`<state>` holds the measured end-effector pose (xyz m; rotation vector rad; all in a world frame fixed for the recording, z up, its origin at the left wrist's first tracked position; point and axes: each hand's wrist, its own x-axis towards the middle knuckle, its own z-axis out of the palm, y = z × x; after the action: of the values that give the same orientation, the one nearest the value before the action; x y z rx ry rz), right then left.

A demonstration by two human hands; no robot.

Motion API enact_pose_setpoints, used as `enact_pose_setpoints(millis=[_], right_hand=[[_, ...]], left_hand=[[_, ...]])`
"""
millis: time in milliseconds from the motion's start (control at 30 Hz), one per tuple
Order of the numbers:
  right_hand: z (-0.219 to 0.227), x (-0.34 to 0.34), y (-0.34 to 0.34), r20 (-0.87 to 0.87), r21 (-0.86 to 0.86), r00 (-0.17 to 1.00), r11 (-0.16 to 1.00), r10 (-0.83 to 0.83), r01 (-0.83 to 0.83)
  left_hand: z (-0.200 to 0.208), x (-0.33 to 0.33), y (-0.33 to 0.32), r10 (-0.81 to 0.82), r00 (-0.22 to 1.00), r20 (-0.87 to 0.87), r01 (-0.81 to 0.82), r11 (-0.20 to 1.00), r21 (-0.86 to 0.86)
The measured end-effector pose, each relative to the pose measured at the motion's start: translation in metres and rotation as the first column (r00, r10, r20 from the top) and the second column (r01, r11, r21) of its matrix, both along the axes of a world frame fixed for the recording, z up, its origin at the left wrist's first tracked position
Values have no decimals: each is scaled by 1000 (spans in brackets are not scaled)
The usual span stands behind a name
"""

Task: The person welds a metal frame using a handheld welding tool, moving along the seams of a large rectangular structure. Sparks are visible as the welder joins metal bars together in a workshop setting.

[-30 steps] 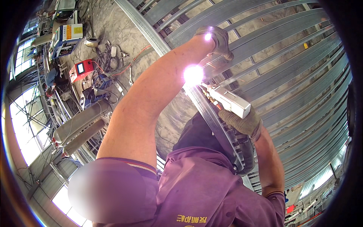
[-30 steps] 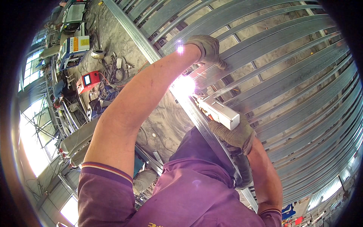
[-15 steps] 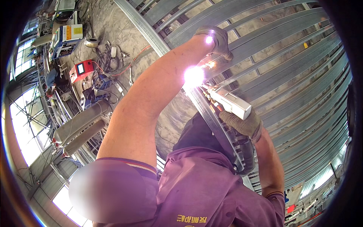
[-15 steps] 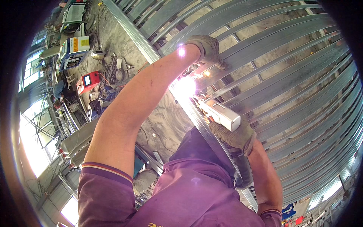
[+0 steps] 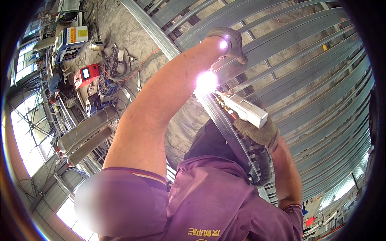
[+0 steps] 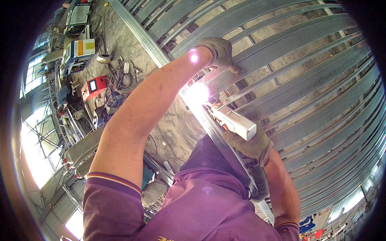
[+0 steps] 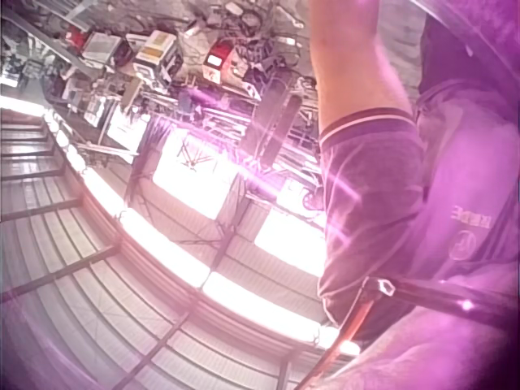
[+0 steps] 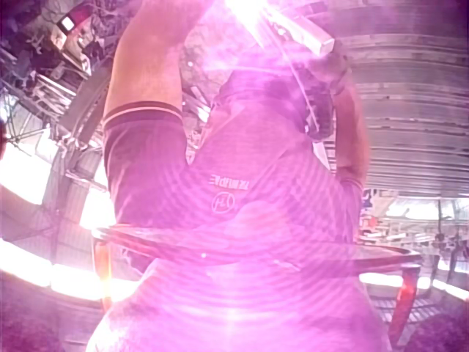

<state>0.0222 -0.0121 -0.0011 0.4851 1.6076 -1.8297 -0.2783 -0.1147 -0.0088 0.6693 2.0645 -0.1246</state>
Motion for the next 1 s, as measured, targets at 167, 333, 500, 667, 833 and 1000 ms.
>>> enact_pose_setpoints(millis=[167, 333, 500, 667, 833, 1000], right_hand=[[-4, 4, 3, -2, 14, 1000, 1000, 27, -27], [3, 5, 3, 54, 14, 999, 1000, -5, 5], [7, 4, 4, 87, 32, 996, 999, 20, -23], [9, 5, 3, 86, 5, 996, 1000, -8, 7], [7, 6, 1, 33, -31, 999, 999, -20, 21], [11, 8, 3, 40, -29, 999, 999, -14, 15]], left_hand=[[-6, -2, -2, 5, 1000, 5, -5, 1000, 20], [-10, -2, -4, 16, 1000, 2, -16, 999, 34], [-7, 0, -3, 10, 1000, -7, -10, 999, 36], [-3, -1, -3, 2, 1000, 2, -2, 999, 33], [-3, -1, -4, 8, 1000, -5, -8, 999, 46], [-1, -1, -4, 14, 1000, 0, -14, 999, 49]])
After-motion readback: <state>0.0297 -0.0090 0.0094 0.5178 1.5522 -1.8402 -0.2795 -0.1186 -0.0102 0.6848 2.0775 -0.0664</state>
